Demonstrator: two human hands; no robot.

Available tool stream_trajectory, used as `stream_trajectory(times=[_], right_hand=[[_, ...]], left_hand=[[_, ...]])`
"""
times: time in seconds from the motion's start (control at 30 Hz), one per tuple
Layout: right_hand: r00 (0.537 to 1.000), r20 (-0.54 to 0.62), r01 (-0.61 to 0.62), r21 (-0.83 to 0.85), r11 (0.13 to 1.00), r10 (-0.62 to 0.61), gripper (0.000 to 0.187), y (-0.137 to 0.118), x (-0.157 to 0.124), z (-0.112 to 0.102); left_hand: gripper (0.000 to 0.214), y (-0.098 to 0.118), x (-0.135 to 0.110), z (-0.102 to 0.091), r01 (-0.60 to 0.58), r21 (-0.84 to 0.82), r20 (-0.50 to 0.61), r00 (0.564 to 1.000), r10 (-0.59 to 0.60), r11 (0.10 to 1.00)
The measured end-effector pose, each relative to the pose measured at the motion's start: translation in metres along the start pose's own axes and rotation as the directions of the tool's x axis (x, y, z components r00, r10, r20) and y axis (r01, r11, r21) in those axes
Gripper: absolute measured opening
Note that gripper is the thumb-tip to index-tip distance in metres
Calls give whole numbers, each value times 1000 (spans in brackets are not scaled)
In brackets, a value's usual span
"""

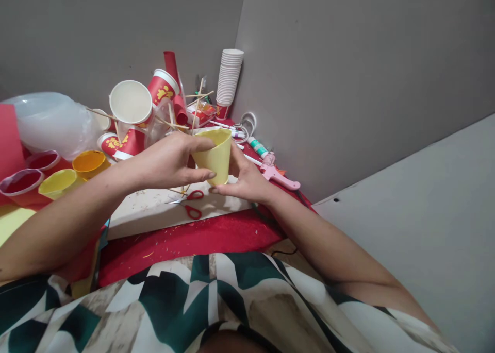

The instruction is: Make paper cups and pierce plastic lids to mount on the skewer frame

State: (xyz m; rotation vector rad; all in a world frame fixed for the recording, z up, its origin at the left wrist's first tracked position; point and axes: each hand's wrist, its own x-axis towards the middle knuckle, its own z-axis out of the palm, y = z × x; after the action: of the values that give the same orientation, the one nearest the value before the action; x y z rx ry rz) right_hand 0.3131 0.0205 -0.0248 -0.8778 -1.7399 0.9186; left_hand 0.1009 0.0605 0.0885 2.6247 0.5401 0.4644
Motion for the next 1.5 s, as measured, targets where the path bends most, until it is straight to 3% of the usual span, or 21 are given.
stream_trajectory(times=[0.07, 0.17, 0.23, 0.27, 0.33, 0.37, 0.43, 0.5, 0.57, 0.63, 0.8, 1.0, 1.2, 1.3, 1.5], right_hand=[[997, -74, 1, 25, 1000, 1, 124, -4, 2, 4], [985, -169, -2, 87, 996, 17, 116, -11, 4, 6], [979, -193, -30, 159, 987, 61, 110, -14, 5, 7], [977, -196, -46, 196, 979, 85, 105, -15, 5, 7], [972, -202, -65, 254, 965, 118, 92, -15, 4, 9], [971, -206, -64, 270, 961, 123, 86, -14, 3, 10], [970, -215, -47, 274, 961, 109, 75, -13, 2, 14], [971, -227, -19, 251, 968, 77, 67, -13, 2, 20], [968, -244, -7, 224, 975, 63, 63, -15, 2, 27], [966, -242, -37, 210, 977, 88, 64, -17, 2, 34], [961, -238, -99, 192, 976, 144, 74, -20, -1, 47], [973, -173, -129, 145, 981, 153, 87, -17, 0, 49], [959, -225, -131, 195, 972, 174, 112, -14, 2, 55], [958, -223, -133, 204, 970, 179, 110, -11, 2, 58], [952, -231, -154, 202, 967, 200, 104, -4, 0, 65]], left_hand=[[44, -1, -9, 4, -64, -105, -206, 978, 42, 992], [44, -3, -20, 13, -95, -213, -519, 854, -30, 973], [38, -5, -26, 19, -55, -280, -610, 781, -133, 958], [36, -6, -28, 22, -29, -336, -605, 773, -192, 941], [33, -10, -30, 29, 34, -511, -490, 809, -324, 859], [32, -12, -30, 32, 80, -618, -379, 842, -385, 782], [34, -15, -29, 41, 206, -802, -87, 888, -451, 561], [41, -17, -27, 51, 312, -898, 162, 890, -427, 309], [48, -15, -25, 61, 330, -938, 268, 884, -384, 103], [53, -11, -24, 69, 291, -957, 278, 886, -372, -21], [48, -1, -28, 77, 190, -977, 214, 902, -374, -100], [53, -1, -29, 76, 232, -958, 281, 879, -385, -170], [71, -1, -26, 76, 277, -923, 368, 838, -404, -266], [75, 0, -24, 77, 272, -912, 384, 826, -411, -307], [73, 3, -25, 82, 265, -924, 367, 818, -442, -276]])
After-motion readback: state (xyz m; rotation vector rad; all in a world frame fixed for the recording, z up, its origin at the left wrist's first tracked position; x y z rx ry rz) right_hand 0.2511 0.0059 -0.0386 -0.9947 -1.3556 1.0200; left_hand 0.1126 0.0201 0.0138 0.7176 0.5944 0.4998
